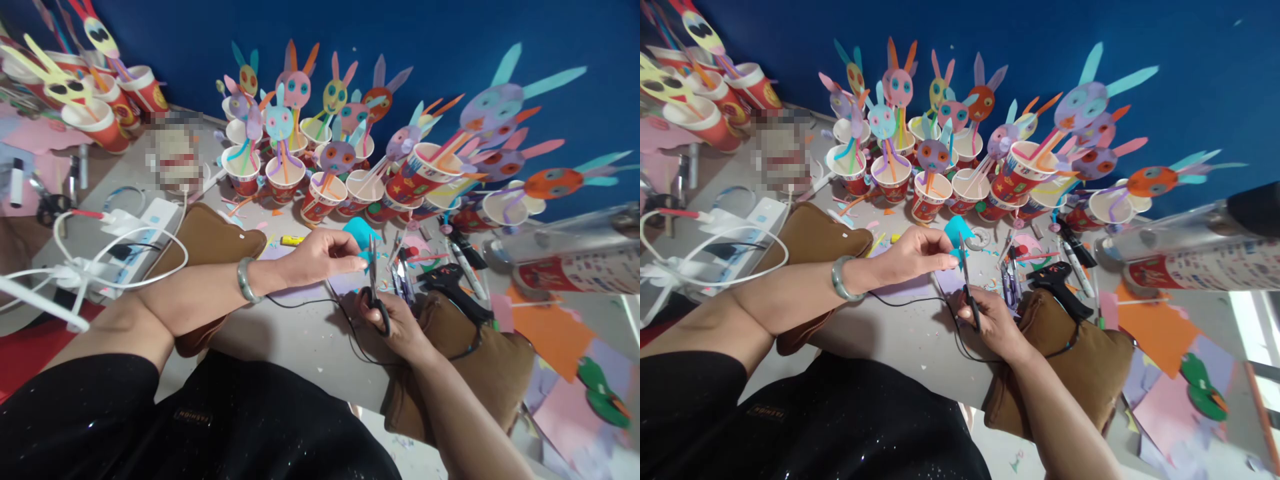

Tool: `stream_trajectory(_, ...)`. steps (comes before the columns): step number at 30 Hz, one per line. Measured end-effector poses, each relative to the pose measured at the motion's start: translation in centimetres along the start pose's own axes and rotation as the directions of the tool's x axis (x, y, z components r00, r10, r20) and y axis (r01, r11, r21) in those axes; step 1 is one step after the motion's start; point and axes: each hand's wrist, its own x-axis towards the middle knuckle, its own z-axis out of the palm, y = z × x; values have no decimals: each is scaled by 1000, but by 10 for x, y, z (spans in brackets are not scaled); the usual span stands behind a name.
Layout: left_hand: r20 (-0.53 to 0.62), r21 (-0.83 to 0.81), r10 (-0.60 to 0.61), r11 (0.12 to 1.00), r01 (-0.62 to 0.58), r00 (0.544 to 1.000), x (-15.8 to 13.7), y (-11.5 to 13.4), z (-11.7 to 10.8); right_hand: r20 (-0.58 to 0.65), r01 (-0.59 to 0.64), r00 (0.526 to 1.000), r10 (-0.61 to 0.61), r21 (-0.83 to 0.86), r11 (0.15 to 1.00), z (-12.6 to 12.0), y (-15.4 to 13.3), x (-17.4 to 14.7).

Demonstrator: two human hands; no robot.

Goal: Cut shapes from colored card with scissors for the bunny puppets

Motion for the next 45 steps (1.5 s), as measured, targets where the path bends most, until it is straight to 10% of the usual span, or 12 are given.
stream_trajectory(45,-29,60,64,996,-62,998,3,-7,-5,-20,-42,999,42,-20,999,-2,1,-1)
